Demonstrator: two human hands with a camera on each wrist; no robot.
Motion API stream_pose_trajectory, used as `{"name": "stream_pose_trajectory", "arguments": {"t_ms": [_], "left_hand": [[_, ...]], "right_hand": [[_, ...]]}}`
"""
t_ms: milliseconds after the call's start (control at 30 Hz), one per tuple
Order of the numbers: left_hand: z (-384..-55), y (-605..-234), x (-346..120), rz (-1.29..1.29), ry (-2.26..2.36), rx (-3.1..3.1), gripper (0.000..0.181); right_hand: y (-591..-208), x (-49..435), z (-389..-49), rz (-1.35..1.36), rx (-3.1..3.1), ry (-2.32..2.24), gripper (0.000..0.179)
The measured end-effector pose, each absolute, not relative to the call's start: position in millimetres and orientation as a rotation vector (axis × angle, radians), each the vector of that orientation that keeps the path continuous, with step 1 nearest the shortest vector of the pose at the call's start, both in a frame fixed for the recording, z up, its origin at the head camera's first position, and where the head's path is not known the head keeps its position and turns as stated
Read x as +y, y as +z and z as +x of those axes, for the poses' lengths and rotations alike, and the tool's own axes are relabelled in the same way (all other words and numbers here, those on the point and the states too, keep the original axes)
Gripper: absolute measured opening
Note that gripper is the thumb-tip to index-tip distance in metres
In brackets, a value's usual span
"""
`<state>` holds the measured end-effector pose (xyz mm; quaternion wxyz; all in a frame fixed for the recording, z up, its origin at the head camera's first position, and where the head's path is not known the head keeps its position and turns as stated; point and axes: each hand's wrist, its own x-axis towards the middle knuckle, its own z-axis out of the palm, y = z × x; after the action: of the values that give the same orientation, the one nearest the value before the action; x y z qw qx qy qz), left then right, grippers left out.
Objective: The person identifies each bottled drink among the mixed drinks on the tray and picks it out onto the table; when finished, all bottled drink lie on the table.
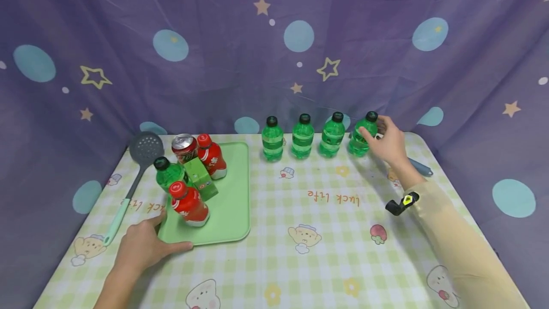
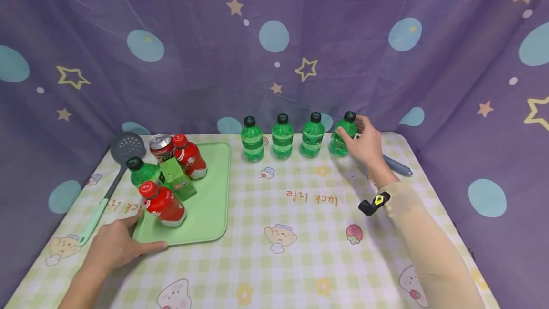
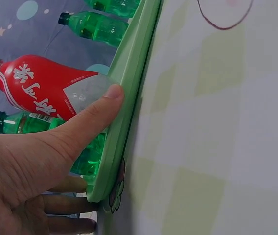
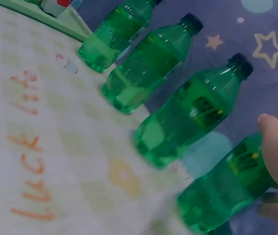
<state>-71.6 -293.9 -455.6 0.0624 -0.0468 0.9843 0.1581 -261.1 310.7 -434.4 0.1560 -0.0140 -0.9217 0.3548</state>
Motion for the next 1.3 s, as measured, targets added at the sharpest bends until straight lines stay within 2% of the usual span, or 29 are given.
{"name": "stream_pose_trajectory", "arguments": {"t_ms": [233, 567, 1100, 1300], "left_hand": [[-72.0, -455.5, -294.3, -0.126, 0.485, 2.982, 0.141], [-70.7, -454.8, -295.2, -0.138, 0.483, 2.968, 0.144], [-70.0, -453.4, -294.8, -0.154, 0.476, 2.969, 0.143], [-71.6, -454.2, -292.5, -0.129, 0.488, 2.990, 0.141]], "right_hand": [[-395.7, 301.7, -266.3, 0.042, -2.493, 1.076, 0.069], [-343.5, 259.3, -274.2, 0.158, -2.402, 1.182, 0.064], [-308.9, 153.4, -271.0, 0.492, -2.321, 1.335, 0.054], [-304.8, 119.6, -268.5, 0.591, -2.331, 1.384, 0.056]]}}
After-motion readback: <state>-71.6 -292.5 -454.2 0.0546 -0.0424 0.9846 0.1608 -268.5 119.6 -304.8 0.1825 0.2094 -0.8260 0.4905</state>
